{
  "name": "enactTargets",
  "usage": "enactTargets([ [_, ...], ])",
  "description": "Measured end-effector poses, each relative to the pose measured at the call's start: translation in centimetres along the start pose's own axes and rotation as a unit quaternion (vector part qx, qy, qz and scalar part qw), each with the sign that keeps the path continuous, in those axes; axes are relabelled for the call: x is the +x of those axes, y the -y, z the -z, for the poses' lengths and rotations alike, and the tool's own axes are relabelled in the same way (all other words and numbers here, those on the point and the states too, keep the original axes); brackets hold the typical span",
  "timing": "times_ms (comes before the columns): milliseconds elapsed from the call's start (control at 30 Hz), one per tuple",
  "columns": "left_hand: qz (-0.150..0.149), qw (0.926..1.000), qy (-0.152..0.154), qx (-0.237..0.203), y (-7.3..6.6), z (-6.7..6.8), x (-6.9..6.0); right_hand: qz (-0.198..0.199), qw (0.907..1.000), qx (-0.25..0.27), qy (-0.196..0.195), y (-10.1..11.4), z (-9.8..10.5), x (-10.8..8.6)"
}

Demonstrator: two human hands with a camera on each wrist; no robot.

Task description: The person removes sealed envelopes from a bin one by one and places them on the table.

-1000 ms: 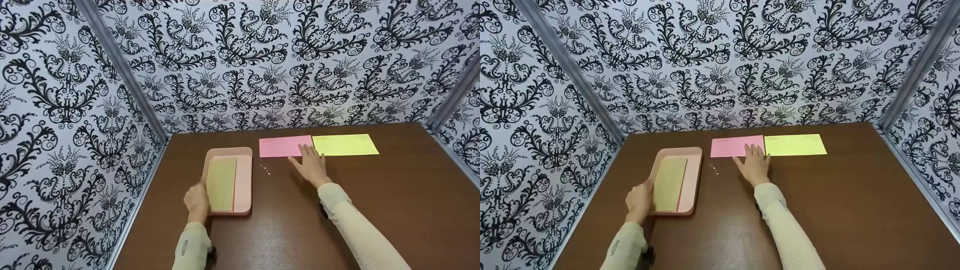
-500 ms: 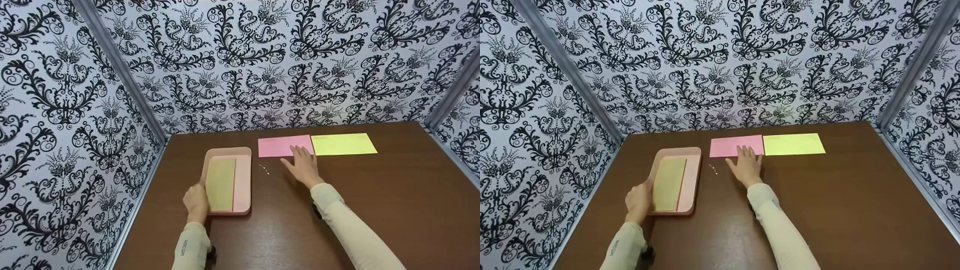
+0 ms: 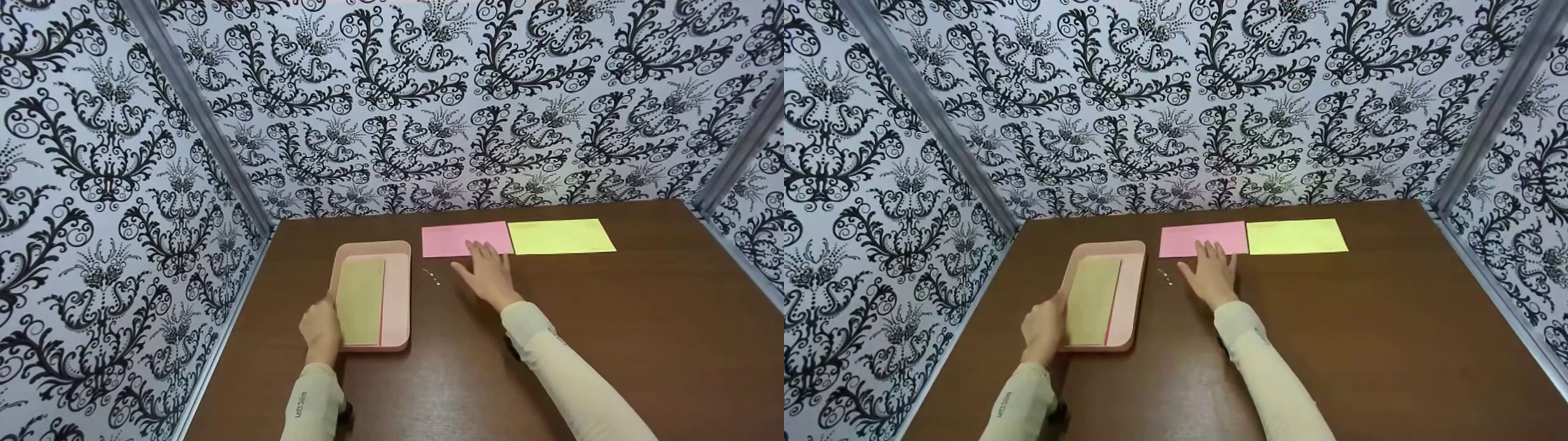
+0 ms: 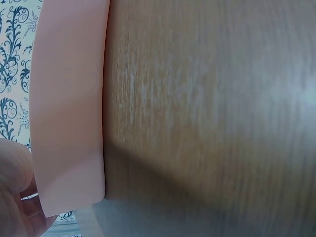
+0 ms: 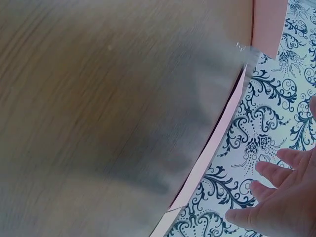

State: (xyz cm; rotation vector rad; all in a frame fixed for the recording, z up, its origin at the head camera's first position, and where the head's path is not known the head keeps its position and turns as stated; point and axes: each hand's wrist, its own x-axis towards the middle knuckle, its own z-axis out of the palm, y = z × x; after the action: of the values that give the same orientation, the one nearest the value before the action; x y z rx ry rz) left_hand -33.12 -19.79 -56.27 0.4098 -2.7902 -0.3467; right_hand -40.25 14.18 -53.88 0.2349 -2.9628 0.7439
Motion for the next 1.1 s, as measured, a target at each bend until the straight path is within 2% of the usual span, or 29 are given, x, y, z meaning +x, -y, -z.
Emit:
enactTargets([
  [200, 0.001, 0.9995, 0.031, 0.005, 0.0, 0.1, 0.1, 0.009, 0.9999, 0.002, -0.013, 0.4, -0.3, -0.1],
  [500, 0.007, 0.9991, 0.042, 0.004, -0.1, 0.2, 0.3, 0.01, 0.9999, -0.002, -0.006, 0.7, -0.5, -0.1],
  [933, 0.015, 0.9994, 0.033, 0.0, -0.1, 0.0, 0.3, 0.02, 0.9998, -0.002, -0.007, 1.6, -0.9, -0.4],
  [1100, 0.009, 0.9999, 0.005, -0.008, -0.1, -0.1, 0.1, 0.021, 0.9997, 0.012, -0.002, 1.9, -0.9, -0.6],
])
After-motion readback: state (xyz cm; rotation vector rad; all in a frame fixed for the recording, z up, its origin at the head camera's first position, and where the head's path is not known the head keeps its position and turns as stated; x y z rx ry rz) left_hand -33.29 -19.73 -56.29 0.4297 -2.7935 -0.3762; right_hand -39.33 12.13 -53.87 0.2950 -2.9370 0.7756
